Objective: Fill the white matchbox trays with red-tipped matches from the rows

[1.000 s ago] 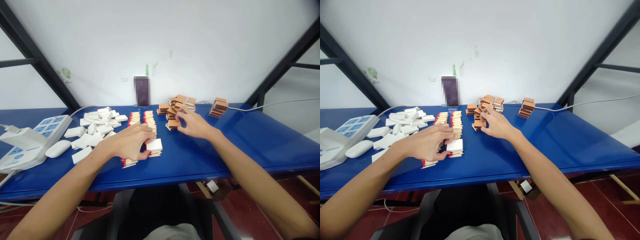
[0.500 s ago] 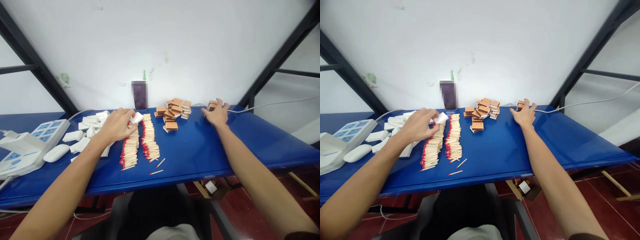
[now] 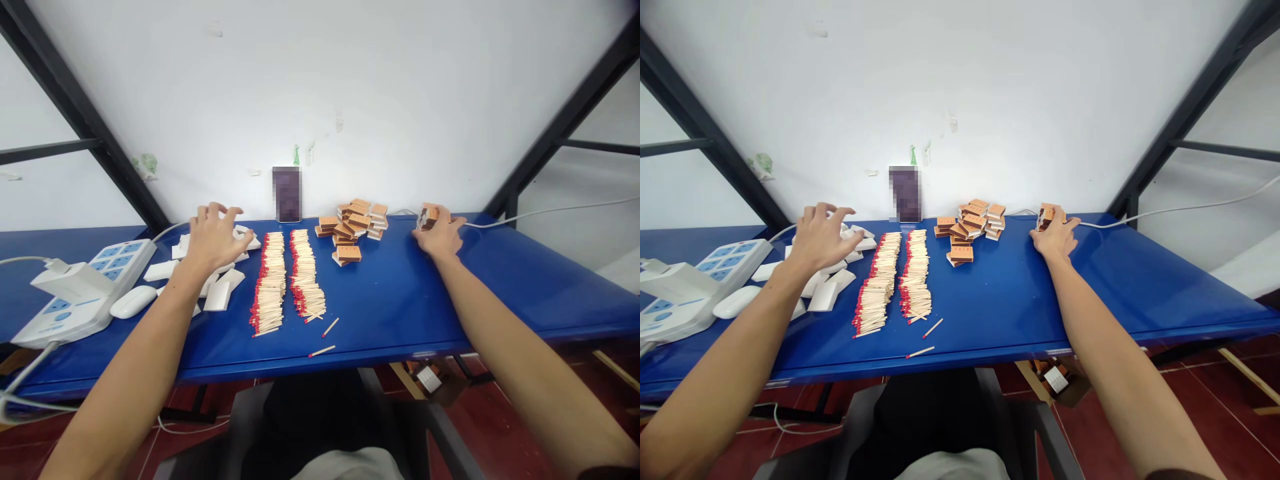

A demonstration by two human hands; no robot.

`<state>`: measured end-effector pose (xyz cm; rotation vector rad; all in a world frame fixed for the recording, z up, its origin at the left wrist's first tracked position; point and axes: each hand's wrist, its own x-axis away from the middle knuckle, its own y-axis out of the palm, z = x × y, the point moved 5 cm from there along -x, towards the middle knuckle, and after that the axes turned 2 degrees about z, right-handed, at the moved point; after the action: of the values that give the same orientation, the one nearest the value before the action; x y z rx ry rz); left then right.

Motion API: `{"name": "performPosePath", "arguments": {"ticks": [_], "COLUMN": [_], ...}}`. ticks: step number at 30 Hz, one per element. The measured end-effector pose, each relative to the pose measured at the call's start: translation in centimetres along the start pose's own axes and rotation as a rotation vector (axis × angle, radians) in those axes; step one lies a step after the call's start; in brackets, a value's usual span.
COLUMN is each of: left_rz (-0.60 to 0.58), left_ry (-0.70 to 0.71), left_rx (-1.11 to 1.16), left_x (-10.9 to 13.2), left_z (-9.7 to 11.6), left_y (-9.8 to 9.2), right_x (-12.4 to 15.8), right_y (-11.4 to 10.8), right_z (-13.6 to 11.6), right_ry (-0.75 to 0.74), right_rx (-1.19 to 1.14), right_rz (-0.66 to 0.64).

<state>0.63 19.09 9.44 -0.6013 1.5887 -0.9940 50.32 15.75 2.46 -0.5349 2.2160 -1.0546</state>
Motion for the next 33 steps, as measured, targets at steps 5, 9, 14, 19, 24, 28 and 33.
{"name": "performPosePath", "arguments": {"ticks": [5, 9, 14, 19, 24, 28, 33], "left_rz": [-0.181, -0.227, -0.237, -0.233, -0.257, -0.250, -0.248], "left_ry": [0.624, 0.869, 0.709, 0.694, 0.734, 0.746, 0.714], "left_rx": [0.420, 0.420, 0.456, 0.373, 0.330, 0.354, 0.369], "left_x": [5.2, 12.0, 14.9, 14.3, 13.1, 13.0, 13.1], "left_z": [10.6, 15.9, 14.3, 14.5, 15.9, 15.4, 14.1], "left_y": [-4.3, -6.8, -5.4, -4.3, -3.9, -3.2, -2.8], "right_x": [0.6, 1.8, 6.9, 13.7, 15.3, 14.3, 14.3], "right_y": [-0.6, -1.8, -4.1, -6.2, -5.6, -4.2, -3.6], "right_z": [0.1, 0.6, -0.3, -2.8, -5.2, -6.1, -6.2], "right_ry": [0.019, -0.021, -0.328, -0.664, -0.799, -0.815, -0.837], "right_rx": [-0.009, 0.029, 0.089, 0.008, -0.094, -0.127, -0.173], "right_rz": [-0.026, -0.038, -0.124, -0.228, -0.297, -0.318, -0.324]}}
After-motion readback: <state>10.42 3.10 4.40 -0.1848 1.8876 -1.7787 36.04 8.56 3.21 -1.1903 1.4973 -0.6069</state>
